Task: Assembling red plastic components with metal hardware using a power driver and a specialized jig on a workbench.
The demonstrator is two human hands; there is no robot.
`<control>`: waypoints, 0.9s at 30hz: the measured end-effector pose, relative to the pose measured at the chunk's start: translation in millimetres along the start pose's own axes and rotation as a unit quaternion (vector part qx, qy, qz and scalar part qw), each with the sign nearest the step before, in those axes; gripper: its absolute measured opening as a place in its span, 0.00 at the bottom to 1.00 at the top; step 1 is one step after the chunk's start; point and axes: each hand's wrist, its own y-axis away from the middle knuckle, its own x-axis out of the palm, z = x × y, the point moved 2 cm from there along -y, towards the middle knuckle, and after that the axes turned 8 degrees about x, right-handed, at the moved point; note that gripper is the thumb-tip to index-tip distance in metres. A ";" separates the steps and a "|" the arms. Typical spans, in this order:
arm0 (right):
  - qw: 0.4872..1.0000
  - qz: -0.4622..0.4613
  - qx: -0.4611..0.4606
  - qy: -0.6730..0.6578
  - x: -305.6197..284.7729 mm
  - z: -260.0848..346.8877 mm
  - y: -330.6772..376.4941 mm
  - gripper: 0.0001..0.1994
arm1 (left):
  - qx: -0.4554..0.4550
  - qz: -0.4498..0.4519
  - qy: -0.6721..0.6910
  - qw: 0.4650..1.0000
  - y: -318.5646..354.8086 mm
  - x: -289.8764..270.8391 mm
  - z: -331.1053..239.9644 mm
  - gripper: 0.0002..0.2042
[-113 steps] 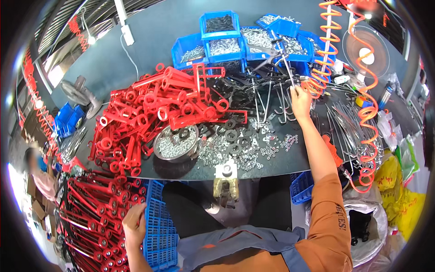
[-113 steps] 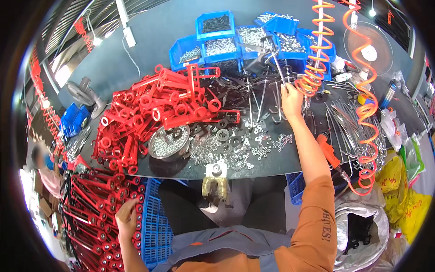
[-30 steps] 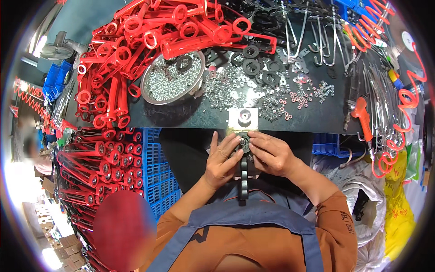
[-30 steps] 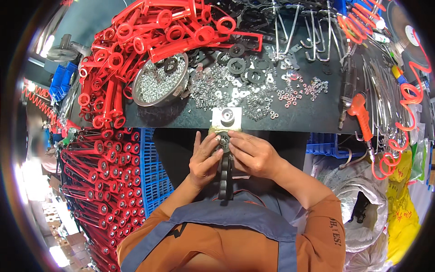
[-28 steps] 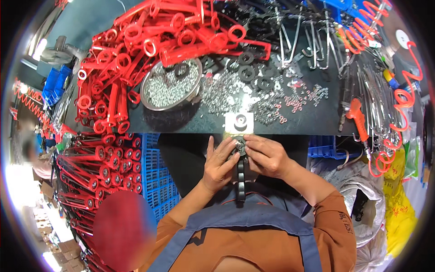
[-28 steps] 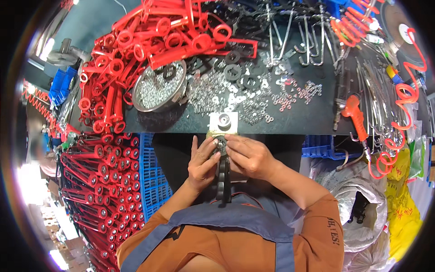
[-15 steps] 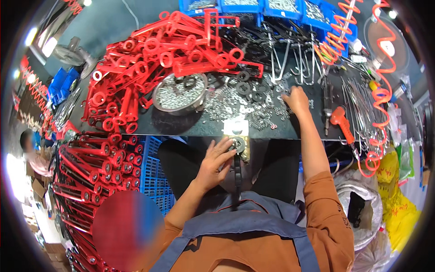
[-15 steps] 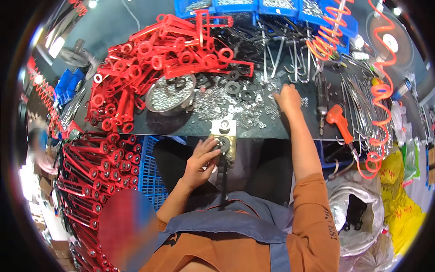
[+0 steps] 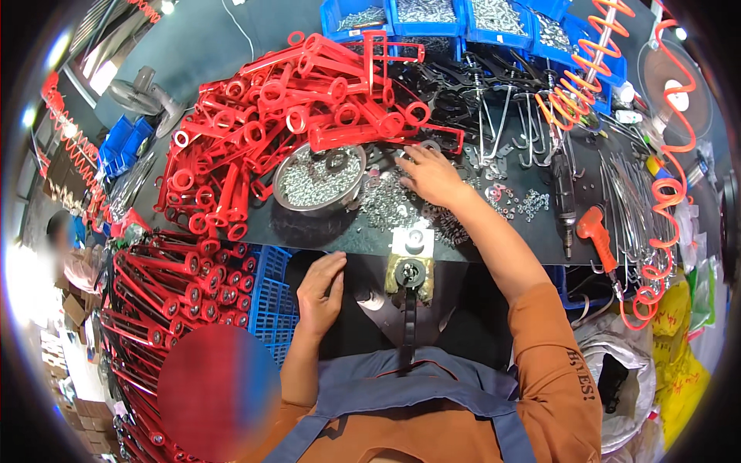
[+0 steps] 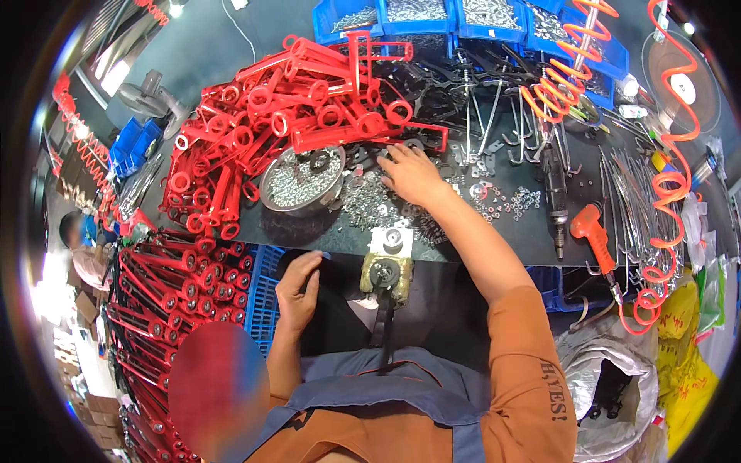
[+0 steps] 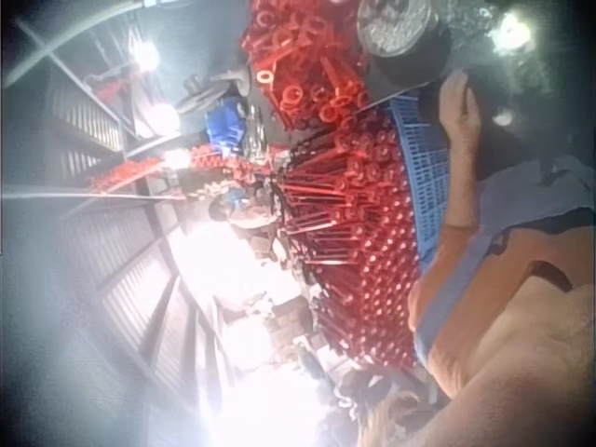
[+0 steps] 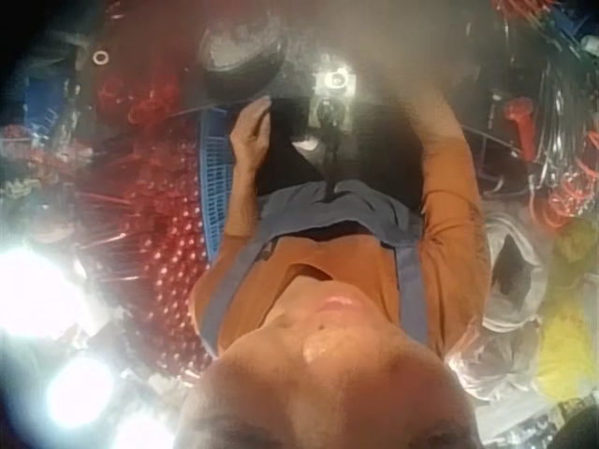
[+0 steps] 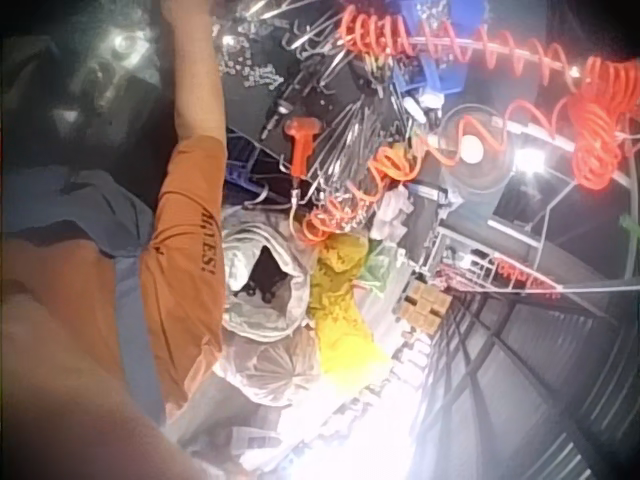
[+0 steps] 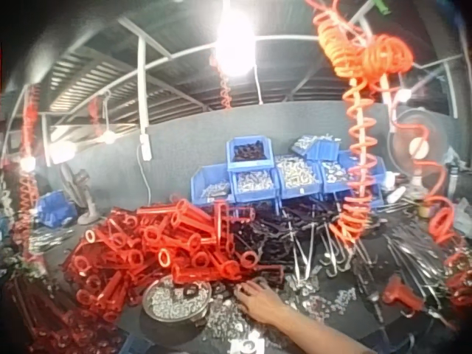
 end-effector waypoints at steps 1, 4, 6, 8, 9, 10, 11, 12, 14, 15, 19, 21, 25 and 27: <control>0.999 0.032 0.005 0.022 5.6 2.9 1.4 0.20 | 0.046 -0.011 -0.055 0.997 -12.1 -1.7 -4.3 0.13; 0.995 0.088 0.030 0.031 -11.5 7.1 20.0 0.21 | 0.124 -0.061 -0.225 0.965 -39.8 -2.0 16.3 0.15; 0.993 0.113 0.042 0.012 -21.4 0.2 34.0 0.21 | 0.128 -0.042 -0.286 0.949 -60.4 -1.2 34.5 0.18; 0.995 0.084 0.046 -0.027 -26.4 -8.9 44.7 0.21 | 0.137 -0.031 -0.300 0.943 -76.3 -2.3 52.8 0.16; 0.994 0.089 0.051 -0.033 -25.6 -11.8 46.7 0.21 | 0.146 0.000 -0.292 0.945 -75.2 -3.3 69.0 0.14; 0.994 0.090 0.053 -0.035 -25.9 -12.2 47.4 0.21 | 0.157 0.032 -0.280 0.946 -79.6 -5.4 78.2 0.13; 0.994 0.088 0.057 -0.030 -26.7 -12.3 47.9 0.21 | 0.180 0.034 -0.260 0.948 -82.7 -10.1 84.8 0.11; 0.994 0.087 0.060 -0.026 -27.1 -11.2 47.4 0.21 | 0.180 0.038 -0.260 0.948 -83.5 -18.1 90.3 0.11; 0.993 0.089 0.067 -0.031 -29.5 -10.5 45.7 0.20 | 0.185 0.079 -0.218 0.955 -83.1 -32.5 102.2 0.11; 0.991 0.104 0.075 -0.032 -30.9 -9.4 44.3 0.21 | 0.195 0.079 -0.198 0.957 -83.1 -41.5 107.9 0.12; 0.987 0.127 0.089 -0.051 -27.8 -10.2 33.8 0.20 | 0.206 0.133 -0.162 0.956 -81.9 -73.2 115.8 0.13; 0.989 0.115 0.087 -0.046 -28.8 -9.6 28.9 0.18 | 0.194 0.132 -0.151 0.960 -73.5 -79.7 112.4 0.13; 0.999 0.023 0.046 0.017 -22.6 3.8 9.8 0.12 | 0.167 0.117 -0.139 0.969 -48.3 -90.4 113.3 0.12; 0.998 0.036 0.038 -0.018 -12.4 15.9 -9.8 0.12 | 0.160 0.106 -0.142 0.971 -39.4 -88.4 112.1 0.12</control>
